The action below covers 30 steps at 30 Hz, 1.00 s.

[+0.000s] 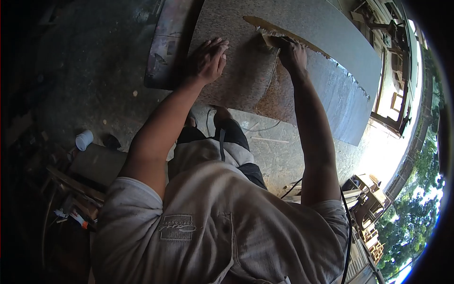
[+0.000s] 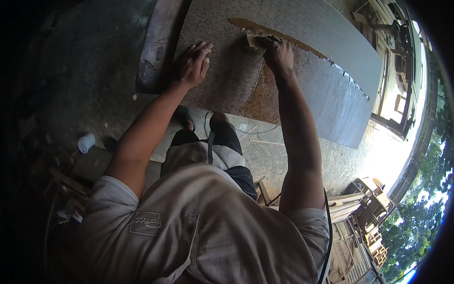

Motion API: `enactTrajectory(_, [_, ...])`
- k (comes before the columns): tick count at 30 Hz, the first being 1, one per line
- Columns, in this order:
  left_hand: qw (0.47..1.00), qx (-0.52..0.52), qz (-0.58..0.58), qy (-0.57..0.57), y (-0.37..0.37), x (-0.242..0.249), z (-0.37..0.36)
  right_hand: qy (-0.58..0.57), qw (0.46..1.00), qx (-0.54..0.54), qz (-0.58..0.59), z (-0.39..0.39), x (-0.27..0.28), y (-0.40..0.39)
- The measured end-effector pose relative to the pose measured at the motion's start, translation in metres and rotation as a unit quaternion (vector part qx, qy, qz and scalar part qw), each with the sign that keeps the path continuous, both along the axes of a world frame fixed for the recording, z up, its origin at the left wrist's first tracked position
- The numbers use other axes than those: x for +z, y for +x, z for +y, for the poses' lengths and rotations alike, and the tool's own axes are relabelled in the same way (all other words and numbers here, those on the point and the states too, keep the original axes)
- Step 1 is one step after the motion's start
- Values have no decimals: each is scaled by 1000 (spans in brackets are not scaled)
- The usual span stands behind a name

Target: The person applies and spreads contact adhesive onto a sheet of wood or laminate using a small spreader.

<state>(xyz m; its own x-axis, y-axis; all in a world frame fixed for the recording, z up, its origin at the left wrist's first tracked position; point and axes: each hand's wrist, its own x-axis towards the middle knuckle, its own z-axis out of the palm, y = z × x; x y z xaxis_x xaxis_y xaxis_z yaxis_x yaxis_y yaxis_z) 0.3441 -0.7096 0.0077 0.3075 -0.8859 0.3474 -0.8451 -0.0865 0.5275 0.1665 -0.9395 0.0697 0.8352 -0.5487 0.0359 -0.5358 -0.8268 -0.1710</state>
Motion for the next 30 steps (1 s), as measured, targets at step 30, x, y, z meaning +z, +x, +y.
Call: enactTrajectory(30, [986, 53, 140, -72, 9, -20, 92, 24, 992, -66, -105, 160, -4, 47])
